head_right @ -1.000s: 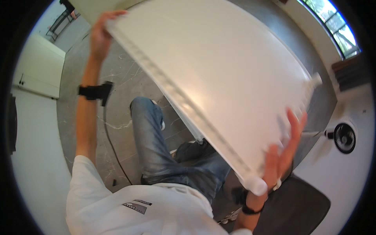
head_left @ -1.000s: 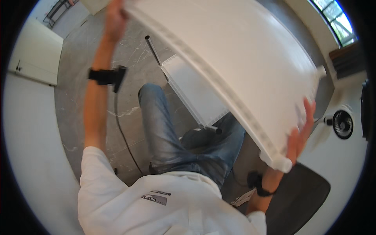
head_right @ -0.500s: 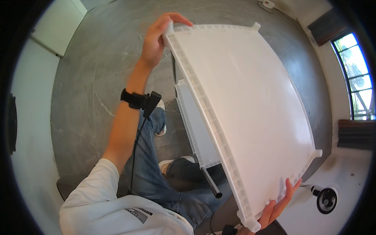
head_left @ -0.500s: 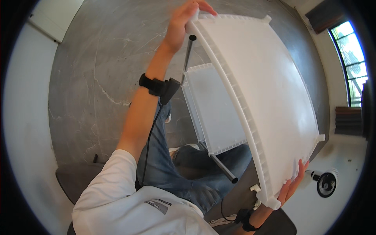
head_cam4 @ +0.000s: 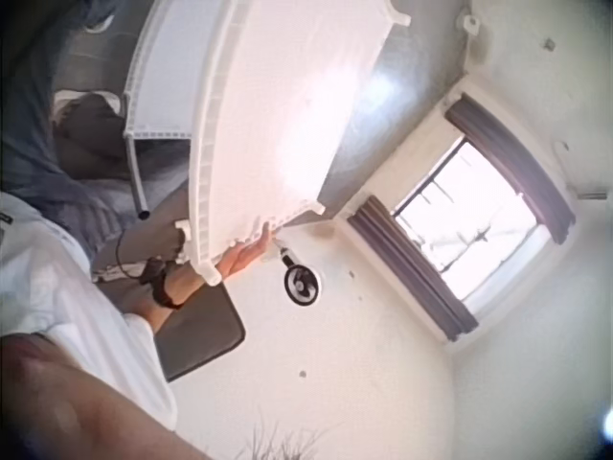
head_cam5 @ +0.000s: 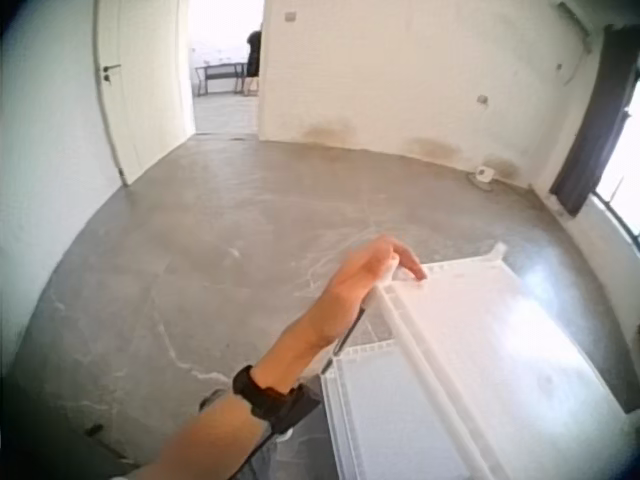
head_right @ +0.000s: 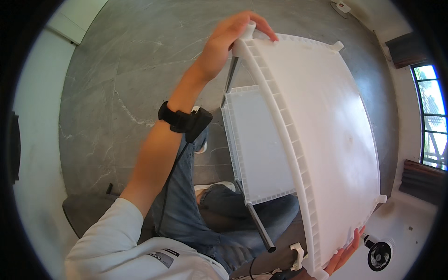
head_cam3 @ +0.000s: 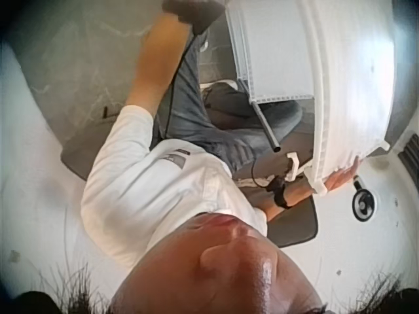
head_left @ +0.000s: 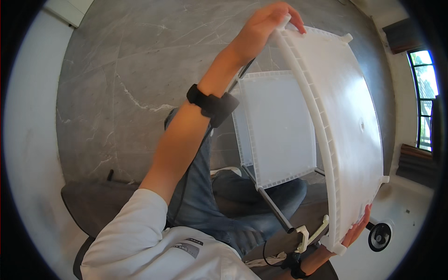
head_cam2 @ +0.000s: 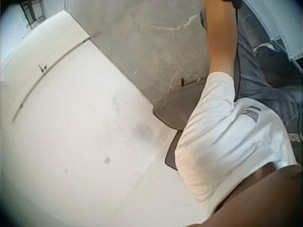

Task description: Assemble a multi-tiered white plastic storage cart by attaching support poles and shelves.

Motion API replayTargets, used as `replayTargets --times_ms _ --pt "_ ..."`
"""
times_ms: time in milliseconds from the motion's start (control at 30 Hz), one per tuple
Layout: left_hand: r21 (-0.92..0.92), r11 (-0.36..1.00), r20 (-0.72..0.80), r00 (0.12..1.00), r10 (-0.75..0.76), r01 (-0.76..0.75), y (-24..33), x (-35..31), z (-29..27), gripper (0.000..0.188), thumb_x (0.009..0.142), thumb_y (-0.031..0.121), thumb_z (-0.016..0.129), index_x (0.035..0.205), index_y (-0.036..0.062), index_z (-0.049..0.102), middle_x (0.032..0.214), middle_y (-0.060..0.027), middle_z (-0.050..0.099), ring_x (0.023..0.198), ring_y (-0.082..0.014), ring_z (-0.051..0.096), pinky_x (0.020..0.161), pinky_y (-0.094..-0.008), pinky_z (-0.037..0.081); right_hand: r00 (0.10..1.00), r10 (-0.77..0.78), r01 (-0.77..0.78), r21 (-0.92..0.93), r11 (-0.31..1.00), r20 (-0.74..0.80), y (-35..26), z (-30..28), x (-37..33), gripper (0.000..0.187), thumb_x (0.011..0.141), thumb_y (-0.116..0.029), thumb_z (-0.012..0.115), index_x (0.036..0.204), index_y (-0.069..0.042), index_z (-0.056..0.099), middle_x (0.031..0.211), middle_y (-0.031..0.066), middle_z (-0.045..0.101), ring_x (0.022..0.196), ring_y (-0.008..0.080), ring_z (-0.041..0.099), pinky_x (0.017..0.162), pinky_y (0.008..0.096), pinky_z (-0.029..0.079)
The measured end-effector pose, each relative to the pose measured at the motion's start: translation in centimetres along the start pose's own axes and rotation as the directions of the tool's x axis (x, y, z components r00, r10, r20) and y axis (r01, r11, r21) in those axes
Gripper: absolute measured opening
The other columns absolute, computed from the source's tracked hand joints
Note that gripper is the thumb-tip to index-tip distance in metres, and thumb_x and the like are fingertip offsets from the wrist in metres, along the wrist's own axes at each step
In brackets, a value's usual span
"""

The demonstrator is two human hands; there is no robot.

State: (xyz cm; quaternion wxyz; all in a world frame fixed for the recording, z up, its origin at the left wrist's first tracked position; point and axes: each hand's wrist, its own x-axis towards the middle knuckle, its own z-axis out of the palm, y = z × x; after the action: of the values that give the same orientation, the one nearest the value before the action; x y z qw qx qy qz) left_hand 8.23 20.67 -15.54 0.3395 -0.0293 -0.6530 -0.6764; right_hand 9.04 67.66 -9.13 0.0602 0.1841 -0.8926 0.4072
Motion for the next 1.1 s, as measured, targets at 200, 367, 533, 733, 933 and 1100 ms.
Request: replayTargets --times_ms 200,367,533,733,933,1100 --pt "0.107 0.976 0.015 0.982 0.187 -0.188 -1.9 0.8 -0.2 0.045 0.096 0.044 0.03 0.104 0.0083 0.056 0.097 -0.0104 0.063 0.092 -0.0157 0.06 0.082 -0.0277 0.047 0.996 -0.065 0.066 0.013 0.998 -0.061 1.0 0.8 -0.1 0.061 0.087 -0.04 0.042 0.131 0.002 0.038 0.143 0.0199 0.028 0.134 0.0318 0.025 0.11 0.0456 0.016" --pt "-0.051 0.998 -0.011 1.0 -0.022 0.022 -1.7 0.6 0.1 0.047 0.095 0.048 0.036 0.103 0.0054 0.055 0.096 -0.0059 0.057 0.092 -0.0137 0.051 0.085 -0.0251 0.037 0.994 -0.057 0.066 0.101 0.993 -0.09 0.4 1.9 0.0 0.056 0.087 -0.035 0.04 0.13 0.001 0.037 0.146 0.023 0.022 0.134 0.0365 0.022 0.109 0.0498 0.016" --pt "0.049 0.997 -0.044 0.997 -0.061 0.063 -2.8 0.1 -0.1 0.047 0.096 0.047 0.032 0.104 0.0063 0.056 0.094 -0.0067 0.058 0.088 -0.0136 0.055 0.079 -0.0258 0.042 0.996 -0.009 0.021 0.148 0.989 -0.083 -0.1 3.3 -0.5 0.055 0.085 -0.032 0.04 0.129 0.002 0.038 0.146 0.0232 0.021 0.135 0.0372 0.021 0.109 0.0499 0.016" --pt "-0.108 0.986 -0.043 0.99 -0.132 0.127 -3.1 0.4 0.0 0.044 0.093 0.046 0.037 0.099 0.0064 0.055 0.079 -0.0018 0.055 0.068 -0.0083 0.051 0.06 -0.0219 0.041 0.996 -0.015 0.034 0.208 0.978 -0.09 1.5 4.1 -0.8 0.056 0.085 -0.031 0.041 0.129 0.003 0.038 0.144 0.024 0.023 0.135 0.0355 0.022 0.11 0.0474 0.016" --pt "-0.128 0.988 -0.107 0.989 -0.098 0.084 -3.2 0.4 0.2 0.042 0.092 0.042 0.04 0.101 0.004 0.055 0.087 -0.0035 0.056 0.075 -0.0085 0.052 0.065 -0.0216 0.042 0.994 -0.078 0.091 0.209 0.974 -0.073 1.8 3.5 -0.6 0.053 0.088 -0.028 0.041 0.13 0.005 0.037 0.144 0.0214 0.026 0.134 0.0326 0.023 0.11 0.0442 0.018" --pt "-0.127 0.991 -0.193 0.979 -0.065 0.04 -5.6 0.6 0.4 0.049 0.092 0.046 0.041 0.112 0.0029 0.053 0.101 -0.0071 0.058 0.098 -0.0146 0.052 0.091 -0.0253 0.036 0.993 -0.047 0.076 0.287 0.955 -0.105 1.4 3.2 -1.2 0.051 0.087 -0.023 0.041 0.128 0.009 0.039 0.142 0.0192 0.03 0.134 0.0316 0.024 0.11 0.0441 0.019"
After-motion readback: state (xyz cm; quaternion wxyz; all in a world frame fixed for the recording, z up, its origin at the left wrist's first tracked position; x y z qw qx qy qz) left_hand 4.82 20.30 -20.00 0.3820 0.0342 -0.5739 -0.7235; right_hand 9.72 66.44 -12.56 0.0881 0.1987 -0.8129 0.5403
